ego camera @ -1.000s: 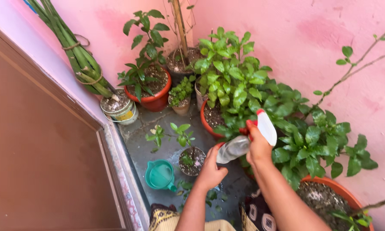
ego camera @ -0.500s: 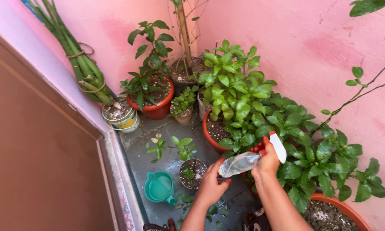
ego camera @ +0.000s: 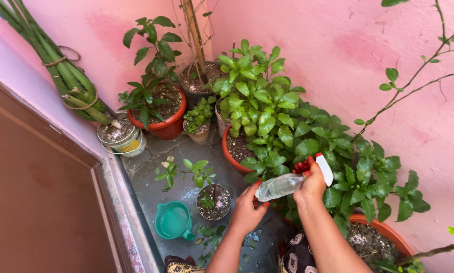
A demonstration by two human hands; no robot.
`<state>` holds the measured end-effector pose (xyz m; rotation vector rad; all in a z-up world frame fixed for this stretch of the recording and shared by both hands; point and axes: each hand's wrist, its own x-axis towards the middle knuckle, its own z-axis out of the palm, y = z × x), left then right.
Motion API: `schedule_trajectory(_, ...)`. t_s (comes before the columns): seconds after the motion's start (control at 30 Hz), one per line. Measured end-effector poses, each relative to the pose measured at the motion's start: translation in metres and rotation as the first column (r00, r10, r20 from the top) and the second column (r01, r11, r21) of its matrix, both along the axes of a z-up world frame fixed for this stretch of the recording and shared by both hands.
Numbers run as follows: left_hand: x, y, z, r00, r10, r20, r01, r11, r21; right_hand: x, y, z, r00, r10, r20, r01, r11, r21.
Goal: The person tends to potted plants by spraying water onto them with a spray bottle, touching the foliage, and removing leaves and debris from the pots by hand.
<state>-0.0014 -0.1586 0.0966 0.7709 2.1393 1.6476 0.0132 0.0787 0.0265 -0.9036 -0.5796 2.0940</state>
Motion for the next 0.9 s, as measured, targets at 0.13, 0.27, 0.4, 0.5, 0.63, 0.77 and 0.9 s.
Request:
schedule_trajectory(0.13, 0.000, 0.002, 0.000, 1.000, -0.007, -0.011, 0.007, 1.000, 0.014, 0.001, 0.001, 0.003, 0.997, -0.001, -0.073, 0.003, 0.999, 0.036)
schedule_trajectory(0.27, -0.003, -0.002, 0.007, 0.999, 0.013, -0.043, -0.016, 0.998, -0.059, 0.000, -0.021, 0.025, 0.999, -0.023, -0.022, 0.026, 0.989, 0.147)
schedule_trajectory(0.4, -0.001, -0.008, 0.023, 0.860, 0.033, -0.509, -0.039, 0.999, -0.001, -0.001, -0.059, 0.037, 0.996, 0.043, 0.078, -0.075, 0.877, 0.475)
schedule_trajectory(0.5, -0.004, -0.012, 0.032, 0.780, 0.043, -0.624, -0.027, 0.999, 0.036, 0.007, -0.100, 0.046, 0.912, 0.153, 0.380, -0.391, 0.605, 0.694)
schedule_trajectory(0.63, -0.010, -0.022, 0.022, 0.931, 0.028, -0.363, 0.014, 0.994, 0.113, 0.004, -0.138, 0.065, 0.925, 0.301, 0.232, -0.365, 0.540, 0.758)
schedule_trajectory(0.77, -0.036, -0.032, -0.005, 0.993, 0.104, -0.061, -0.077, 0.937, 0.341, 0.006, -0.152, 0.077, 0.816, 0.470, 0.337, -0.530, 0.372, 0.762)
schedule_trajectory(0.9, -0.062, -0.061, -0.026, 0.924, 0.010, 0.382, -0.267, 0.731, 0.628, 0.006, -0.157, 0.073, 0.681, 0.587, 0.439, -0.666, 0.246, 0.704)
